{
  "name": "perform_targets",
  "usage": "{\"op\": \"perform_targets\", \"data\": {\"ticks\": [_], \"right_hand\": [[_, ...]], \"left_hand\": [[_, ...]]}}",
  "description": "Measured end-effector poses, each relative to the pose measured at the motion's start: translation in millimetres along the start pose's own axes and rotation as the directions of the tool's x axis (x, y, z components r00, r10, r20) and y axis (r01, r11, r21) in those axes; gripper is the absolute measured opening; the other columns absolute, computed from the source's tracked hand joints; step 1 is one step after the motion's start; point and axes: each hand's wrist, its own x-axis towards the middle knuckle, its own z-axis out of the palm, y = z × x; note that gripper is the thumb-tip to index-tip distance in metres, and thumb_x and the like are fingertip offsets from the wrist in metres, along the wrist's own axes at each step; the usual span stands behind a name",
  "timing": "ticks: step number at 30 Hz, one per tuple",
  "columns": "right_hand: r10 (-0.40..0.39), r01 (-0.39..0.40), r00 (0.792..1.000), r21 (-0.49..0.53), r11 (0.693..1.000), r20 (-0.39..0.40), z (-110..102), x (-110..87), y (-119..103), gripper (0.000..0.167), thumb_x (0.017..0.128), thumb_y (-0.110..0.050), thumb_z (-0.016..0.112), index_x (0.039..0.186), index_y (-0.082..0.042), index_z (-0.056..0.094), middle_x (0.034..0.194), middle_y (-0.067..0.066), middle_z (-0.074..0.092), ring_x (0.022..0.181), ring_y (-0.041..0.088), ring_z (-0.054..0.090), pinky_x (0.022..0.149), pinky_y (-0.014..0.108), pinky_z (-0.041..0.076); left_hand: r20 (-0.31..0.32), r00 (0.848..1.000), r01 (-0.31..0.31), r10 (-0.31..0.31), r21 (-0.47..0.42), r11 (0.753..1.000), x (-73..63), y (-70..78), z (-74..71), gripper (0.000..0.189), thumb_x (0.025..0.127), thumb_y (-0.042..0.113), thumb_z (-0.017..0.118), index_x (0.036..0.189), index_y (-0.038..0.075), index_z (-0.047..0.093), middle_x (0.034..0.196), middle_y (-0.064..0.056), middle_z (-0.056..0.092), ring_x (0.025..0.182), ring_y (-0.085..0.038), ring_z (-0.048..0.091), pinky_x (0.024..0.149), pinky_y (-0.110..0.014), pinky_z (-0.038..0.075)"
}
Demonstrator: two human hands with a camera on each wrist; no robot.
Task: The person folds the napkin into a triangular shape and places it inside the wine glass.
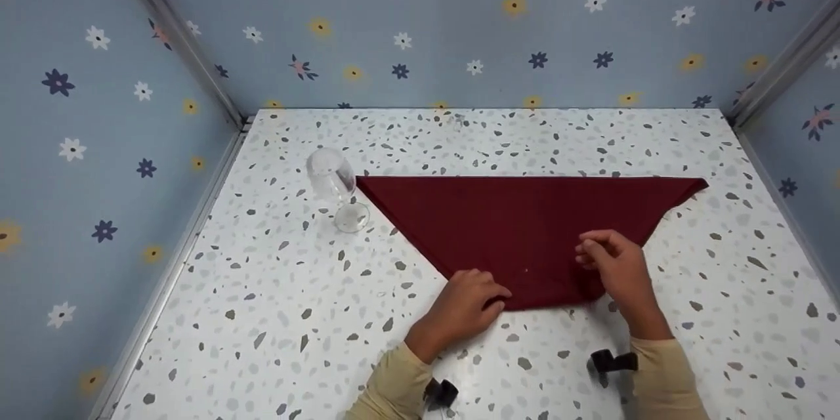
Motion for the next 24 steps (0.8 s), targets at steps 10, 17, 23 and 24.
{"op": "perform_targets", "data": {"ticks": [10,17,23,24], "right_hand": [[0.021,-0.014,0.991,-0.057,0.998,0.132,38.3,-20.8,11.9,0.018,0.100,-0.009,0.061,0.113,0.002,0.069,0.102,0.014,0.069,0.094,0.023,0.068,0.080,0.028,0.055],[-0.029,0.094,0.975,-0.291,0.952,0.219,44.3,-36.6,18.9,0.021,0.097,-0.015,0.068,0.118,-0.011,0.071,0.115,0.003,0.067,0.109,0.019,0.060,0.093,0.039,0.048],[-0.067,0.150,0.973,-0.381,0.912,0.222,34.7,-37.3,15.6,0.025,0.094,-0.011,0.070,0.118,-0.006,0.071,0.113,0.006,0.067,0.102,0.022,0.062,0.087,0.043,0.050],[-0.067,0.153,0.973,-0.402,0.903,0.220,32.3,-36.0,14.5,0.025,0.093,-0.010,0.071,0.117,-0.006,0.071,0.112,0.007,0.068,0.101,0.022,0.062,0.086,0.043,0.050]], "left_hand": [[-0.020,0.999,0.027,-0.027,0.019,0.999,-9.9,-5.5,0.6,0.021,0.096,0.023,0.066,0.114,0.019,0.076,0.092,0.008,0.065,0.083,-0.010,0.056,0.086,-0.031,0.047],[-0.053,0.996,0.063,-0.065,-0.046,0.997,-10.1,-1.4,4.9,0.019,0.094,0.021,0.070,0.111,0.018,0.077,0.089,0.005,0.067,0.085,-0.013,0.062,0.087,-0.033,0.048],[-0.063,0.995,0.071,-0.078,-0.106,0.992,1.9,4.3,4.1,0.018,0.095,0.021,0.070,0.111,0.017,0.077,0.089,0.005,0.066,0.081,-0.012,0.062,0.082,-0.031,0.050],[-0.074,0.994,0.068,-0.077,-0.109,0.992,4.1,4.7,3.4,0.018,0.095,0.021,0.070,0.111,0.017,0.077,0.089,0.005,0.066,0.079,-0.012,0.062,0.078,-0.029,0.050]]}}
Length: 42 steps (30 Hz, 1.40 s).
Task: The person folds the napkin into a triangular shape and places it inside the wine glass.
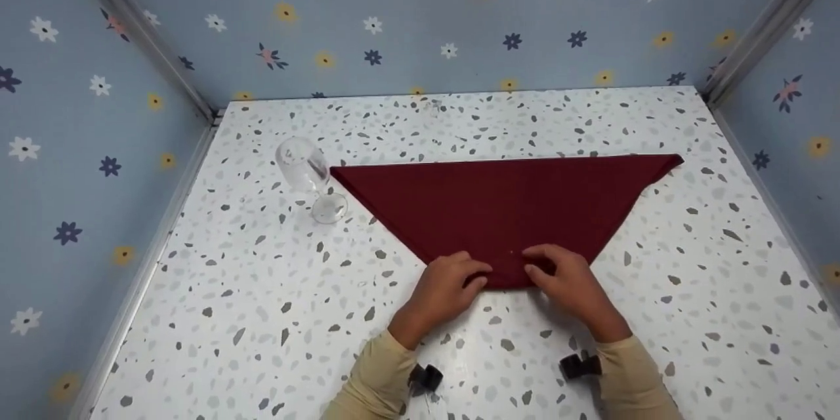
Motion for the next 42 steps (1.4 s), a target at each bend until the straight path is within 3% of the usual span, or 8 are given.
{"op": "perform_targets", "data": {"ticks": [5,15,22,29,32,38,42], "right_hand": [[0.012,-0.011,1.000,-0.075,0.997,0.001,-13.3,9.3,-1.3,0.025,0.092,-0.013,0.072,0.116,-0.006,0.071,0.099,0.006,0.069,0.087,0.020,0.061,0.078,0.040,0.049],[-0.033,0.029,0.999,-0.129,0.991,-0.032,-13.2,18.0,2.4,0.013,0.090,-0.009,0.075,0.102,-0.011,0.070,0.084,-0.001,0.066,0.074,0.016,0.057,0.068,0.035,0.048],[-0.088,0.078,0.995,-0.166,0.983,-0.051,-13.6,19.2,-0.1,0.009,0.089,-0.011,0.076,0.093,-0.015,0.069,0.085,-0.004,0.067,0.076,0.014,0.058,0.070,0.036,0.048],[-0.065,0.068,0.998,-0.181,0.981,0.021,-17.0,15.1,0.6,0.012,0.089,-0.006,0.070,0.099,-0.012,0.073,0.094,0.000,0.065,0.083,0.017,0.058,0.075,0.037,0.049],[-0.041,0.048,0.998,-0.175,0.983,0.043,-20.5,10.9,3.6,0.014,0.087,-0.004,0.069,0.098,-0.012,0.072,0.093,0.000,0.063,0.082,0.017,0.057,0.073,0.036,0.049],[-0.008,0.010,1.000,-0.264,0.965,0.010,-23.3,2.4,10.3,0.012,0.087,-0.011,0.077,0.085,-0.016,0.066,0.082,-0.003,0.057,0.073,0.015,0.053,0.067,0.035,0.046],[-0.009,0.008,1.000,-0.289,0.957,-0.003,-18.9,-1.0,10.8,0.011,0.088,-0.015,0.077,0.086,-0.015,0.066,0.081,-0.003,0.058,0.073,0.015,0.053,0.066,0.036,0.046]], "left_hand": [[-0.042,0.999,-0.014,0.015,0.005,1.000,9.5,0.5,-6.2,0.019,0.095,0.020,0.069,0.112,0.016,0.077,0.088,0.004,0.063,0.074,-0.010,0.058,0.067,-0.025,0.049],[-0.025,1.000,-0.010,0.010,0.008,1.000,14.0,3.0,-10.9,0.017,0.095,0.021,0.070,0.109,0.016,0.078,0.088,0.005,0.062,0.075,-0.009,0.058,0.068,-0.025,0.049],[0.008,1.000,-0.017,0.016,0.047,0.999,14.0,2.3,-12.0,0.012,0.093,0.023,0.072,0.101,0.017,0.079,0.086,0.006,0.064,0.080,-0.011,0.060,0.074,-0.027,0.051],[0.046,0.998,-0.040,0.034,0.138,0.990,12.0,2.9,-9.5,0.012,0.092,0.025,0.073,0.098,0.019,0.080,0.086,0.007,0.066,0.080,-0.014,0.059,0.072,-0.031,0.048],[0.034,0.999,-0.046,0.041,0.168,0.985,10.9,3.3,-5.9,0.011,0.092,0.026,0.073,0.096,0.021,0.081,0.084,0.008,0.066,0.078,-0.013,0.059,0.069,-0.030,0.047],[-0.006,0.999,-0.036,0.037,0.185,0.982,5.0,3.8,1.7,0.005,0.090,0.024,0.072,0.088,0.023,0.076,0.077,0.010,0.063,0.072,-0.012,0.057,0.065,-0.029,0.046],[-0.021,0.999,-0.045,0.051,0.197,0.979,-0.9,3.4,4.0,0.005,0.089,0.020,0.071,0.089,0.023,0.075,0.078,0.008,0.060,0.071,-0.013,0.056,0.064,-0.029,0.044]]}}
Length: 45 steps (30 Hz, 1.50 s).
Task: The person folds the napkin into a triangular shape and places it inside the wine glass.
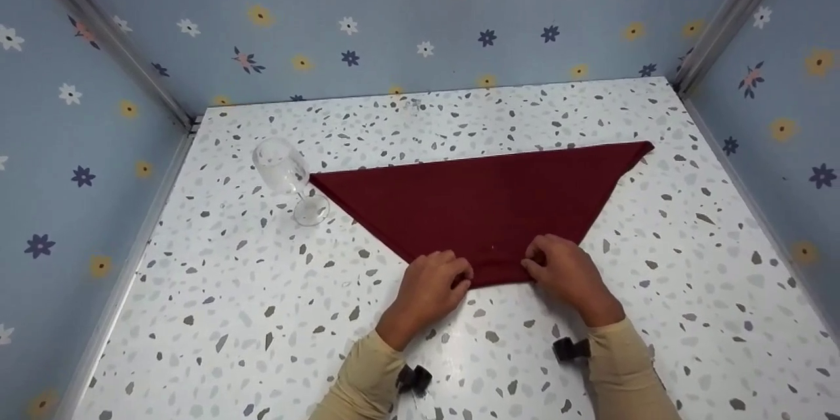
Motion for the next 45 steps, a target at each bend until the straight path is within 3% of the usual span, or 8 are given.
{"op": "perform_targets", "data": {"ticks": [5,10,16,22,26,32,40,45], "right_hand": [[-0.031,0.029,0.997,-0.033,0.999,-0.065,3.1,-1.7,2.0,0.008,0.087,-0.014,0.079,0.087,-0.013,0.071,0.082,-0.003,0.056,0.071,0.013,0.052,0.065,0.034,0.046],[-0.153,0.153,0.982,-0.010,0.988,-0.111,1.6,-1.4,2.7,0.006,0.085,-0.007,0.079,0.089,-0.012,0.077,0.085,-0.006,0.058,0.079,0.010,0.054,0.071,0.031,0.050],[-0.276,0.279,0.960,0.102,0.955,-0.043,-7.5,-4.2,1.3,0.010,0.084,-0.003,0.079,0.089,-0.011,0.079,0.087,-0.008,0.065,0.083,0.009,0.060,0.073,0.031,0.053],[-0.212,0.203,0.971,0.084,0.976,0.114,-6.7,-6.2,0.2,0.011,0.083,-0.006,0.079,0.092,-0.013,0.079,0.087,-0.010,0.064,0.080,0.008,0.060,0.073,0.031,0.052],[-0.148,0.141,0.977,0.051,0.989,0.154,-5.9,-8.0,-2.1,0.014,0.082,-0.009,0.079,0.096,-0.013,0.079,0.090,-0.010,0.062,0.082,0.009,0.059,0.074,0.033,0.052],[-0.137,0.142,0.983,-0.029,0.989,0.126,-5.0,-7.9,-5.1,0.016,0.081,-0.009,0.080,0.097,-0.011,0.079,0.090,-0.009,0.058,0.084,0.010,0.056,0.077,0.035,0.051],[-0.171,0.174,0.984,-0.061,0.983,0.050,-5.8,-8.2,-5.0,0.010,0.084,-0.008,0.074,0.091,-0.013,0.080,0.092,-0.010,0.060,0.089,0.010,0.056,0.079,0.032,0.052],[-0.181,0.182,0.983,-0.073,0.981,0.031,-6.7,-6.5,-3.8,0.010,0.085,-0.008,0.074,0.091,-0.013,0.080,0.091,-0.009,0.065,0.090,0.012,0.059,0.079,0.034,0.052]], "left_hand": [[-0.023,0.999,-0.040,0.040,0.006,0.999,-1.4,-0.3,1.3,0.010,0.091,0.021,0.070,0.094,0.023,0.080,0.087,0.005,0.059,0.072,-0.013,0.058,0.063,-0.030,0.044],[-0.046,0.997,-0.063,0.064,0.020,0.998,-1.5,-0.3,-0.2,0.010,0.091,0.021,0.072,0.089,0.023,0.081,0.090,0.005,0.059,0.073,-0.014,0.058,0.061,-0.030,0.044],[-0.033,0.993,-0.112,0.113,0.051,0.992,-0.9,2.5,-5.5,0.010,0.089,0.021,0.073,0.088,0.021,0.083,0.098,0.006,0.063,0.081,-0.015,0.056,0.063,-0.030,0.046],[0.029,0.986,-0.165,0.164,0.047,0.985,-3.8,0.8,-9.7,0.013,0.087,0.015,0.071,0.092,0.019,0.082,0.101,0.006,0.064,0.086,-0.015,0.055,0.065,-0.029,0.045],[0.056,0.985,-0.169,0.166,0.057,0.984,-3.9,-2.9,-10.6,0.014,0.087,0.016,0.072,0.096,0.020,0.082,0.097,0.007,0.065,0.083,-0.014,0.056,0.065,-0.028,0.045],[0.044,0.988,-0.148,0.147,0.040,0.988,-1.6,-5.7,-9.3,0.012,0.087,0.020,0.075,0.097,0.021,0.081,0.096,0.007,0.067,0.082,-0.014,0.057,0.065,-0.028,0.045],[-0.048,0.987,-0.151,0.152,0.021,0.988,1.4,-7.4,-8.5,0.005,0.086,0.020,0.078,0.090,0.021,0.080,0.087,0.008,0.070,0.075,-0.014,0.059,0.062,-0.028,0.048],[-0.065,0.992,-0.107,0.106,-0.023,0.994,1.0,-8.4,-8.1,0.005,0.088,0.016,0.073,0.089,0.021,0.076,0.081,0.009,0.070,0.069,-0.012,0.056,0.058,-0.027,0.045]]}}
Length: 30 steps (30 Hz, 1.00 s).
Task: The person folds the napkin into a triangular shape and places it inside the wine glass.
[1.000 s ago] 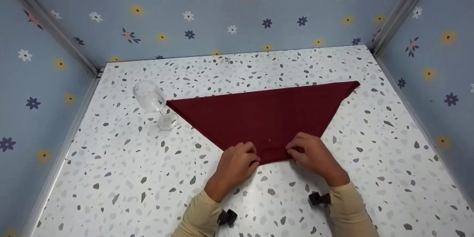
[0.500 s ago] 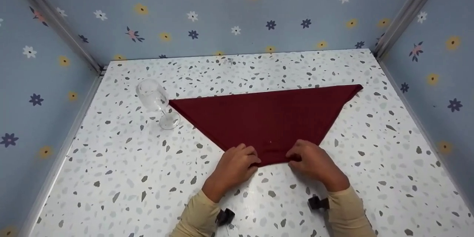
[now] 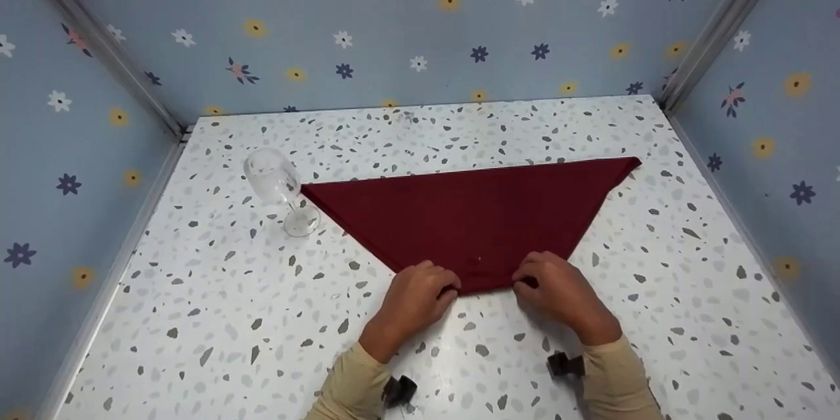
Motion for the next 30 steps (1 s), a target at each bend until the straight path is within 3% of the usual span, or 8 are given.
{"op": "perform_targets", "data": {"ticks": [4,8,20,25,30], "right_hand": [[0.026,-0.026,1.000,0.044,0.999,0.006,0.0,3.0,-0.4,0.012,0.087,-0.007,0.072,0.096,-0.013,0.078,0.093,-0.008,0.068,0.092,0.014,0.062,0.081,0.036,0.053],[0.061,-0.062,0.998,0.090,0.994,0.018,-0.2,4.9,0.3,0.013,0.091,-0.006,0.068,0.099,-0.013,0.075,0.097,-0.005,0.069,0.094,0.015,0.064,0.083,0.037,0.053],[0.136,-0.141,0.990,0.175,0.974,0.039,6.4,5.1,8.4,0.007,0.096,-0.007,0.066,0.098,-0.013,0.070,0.094,-0.003,0.064,0.086,0.013,0.059,0.078,0.037,0.050],[0.144,-0.145,0.989,0.145,0.979,0.018,8.4,3.2,6.8,0.004,0.095,-0.009,0.067,0.098,-0.011,0.068,0.094,-0.002,0.062,0.084,0.015,0.058,0.077,0.037,0.050],[0.168,-0.163,0.985,0.120,0.979,-0.030,6.6,2.2,6.1,0.006,0.092,-0.010,0.072,0.091,-0.014,0.067,0.089,-0.002,0.058,0.078,0.015,0.055,0.071,0.036,0.048]], "left_hand": [[-0.014,0.999,0.051,-0.052,-0.045,0.998,-2.3,-1.7,0.0,0.009,0.090,0.012,0.070,0.087,0.020,0.071,0.078,0.009,0.068,0.066,-0.013,0.053,0.058,-0.027,0.044],[-0.019,0.999,0.049,-0.050,-0.052,0.997,-3.3,-3.0,0.3,0.011,0.091,0.012,0.069,0.094,0.021,0.076,0.081,0.008,0.070,0.069,-0.015,0.058,0.061,-0.030,0.047],[0.054,0.996,0.078,-0.077,-0.014,0.997,-1.9,2.0,2.9,0.012,0.094,0.016,0.068,0.100,0.019,0.078,0.084,0.004,0.070,0.075,-0.017,0.063,0.066,-0.033,0.050],[0.014,0.996,0.092,-0.092,-0.006,0.996,-2.9,1.5,6.3,0.010,0.094,0.013,0.066,0.094,0.019,0.072,0.079,0.005,0.066,0.070,-0.016,0.063,0.063,-0.033,0.050],[-0.024,0.995,0.102,-0.101,0.016,0.995,-3.4,1.0,6.2,0.012,0.092,0.015,0.067,0.090,0.022,0.077,0.077,0.006,0.060,0.064,-0.012,0.058,0.056,-0.030,0.049]]}}
